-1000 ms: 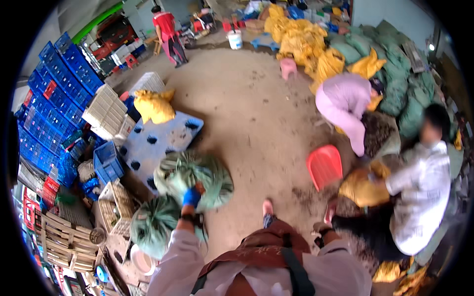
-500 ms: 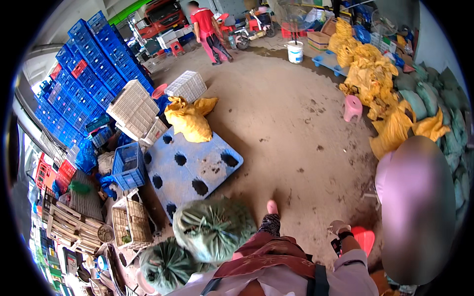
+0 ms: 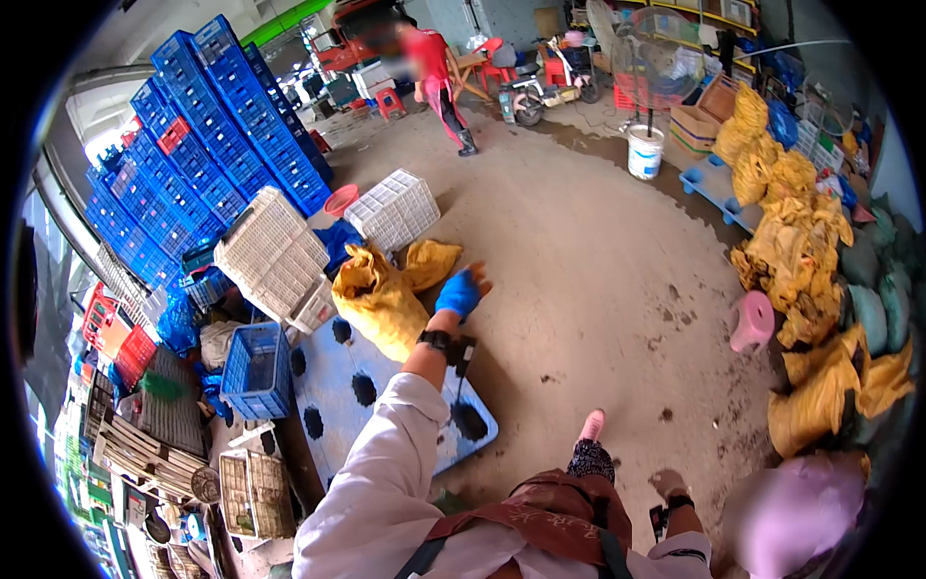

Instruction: The person peels water chestnuts using a small knife, placing the peeled fruit into a white bucket and discarding the shells into a crate in their lap. They later stand up and walk through the processing facility.

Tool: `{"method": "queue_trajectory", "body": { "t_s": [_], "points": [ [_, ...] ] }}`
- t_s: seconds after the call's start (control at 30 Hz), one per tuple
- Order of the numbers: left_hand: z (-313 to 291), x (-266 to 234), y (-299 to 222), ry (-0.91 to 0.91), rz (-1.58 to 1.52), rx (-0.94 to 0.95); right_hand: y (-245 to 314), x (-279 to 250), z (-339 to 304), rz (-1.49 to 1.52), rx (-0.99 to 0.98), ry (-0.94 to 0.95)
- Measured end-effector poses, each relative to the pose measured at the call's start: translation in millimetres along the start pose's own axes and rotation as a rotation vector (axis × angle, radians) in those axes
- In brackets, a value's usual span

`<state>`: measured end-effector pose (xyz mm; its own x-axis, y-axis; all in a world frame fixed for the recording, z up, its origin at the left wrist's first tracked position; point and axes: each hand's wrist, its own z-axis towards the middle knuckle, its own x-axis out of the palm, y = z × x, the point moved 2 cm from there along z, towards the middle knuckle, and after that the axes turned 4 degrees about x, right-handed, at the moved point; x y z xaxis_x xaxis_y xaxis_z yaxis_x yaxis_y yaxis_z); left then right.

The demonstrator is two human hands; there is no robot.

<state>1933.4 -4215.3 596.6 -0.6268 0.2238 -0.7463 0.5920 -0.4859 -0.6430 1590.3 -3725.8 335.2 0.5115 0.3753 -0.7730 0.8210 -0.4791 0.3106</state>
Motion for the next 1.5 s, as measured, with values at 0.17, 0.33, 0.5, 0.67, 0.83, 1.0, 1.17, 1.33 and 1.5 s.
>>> {"method": "queue_trajectory", "body": {
  "t_s": [0.17,0.33,0.5,0.67,0.83,1.0,1.17,1.33,1.5],
  "points": [
    [117,44,38,0.015,0.099,0.200,-36,4,171,-0.282,0.264,0.526],
    [-7,131,255,0.651,0.318,-0.279,-69,-99,378,-0.450,-0.075,0.398],
    [-59,85,294,0.593,0.151,-1.071,100,-318,495,-0.292,-0.070,0.205],
    [62,104,344,0.553,0.044,-1.192,93,-334,682,-0.430,-0.249,0.092],
    [220,96,419,0.617,0.124,-1.022,185,-388,838,-0.693,-0.337,0.300],
    [551,47,485,0.434,0.587,-0.448,255,-529,919,-0.517,-0.322,0.225],
    [885,-69,472,-0.205,-0.074,-0.331,301,-577,1009,-0.432,0.000,0.304],
    [987,-76,497,-0.074,-0.105,-0.282,333,-625,1130,-0.537,0.163,0.497],
    [757,-12,674,0.260,0.365,-0.794,514,-738,1250,-0.414,0.095,0.394]
  ]
}}
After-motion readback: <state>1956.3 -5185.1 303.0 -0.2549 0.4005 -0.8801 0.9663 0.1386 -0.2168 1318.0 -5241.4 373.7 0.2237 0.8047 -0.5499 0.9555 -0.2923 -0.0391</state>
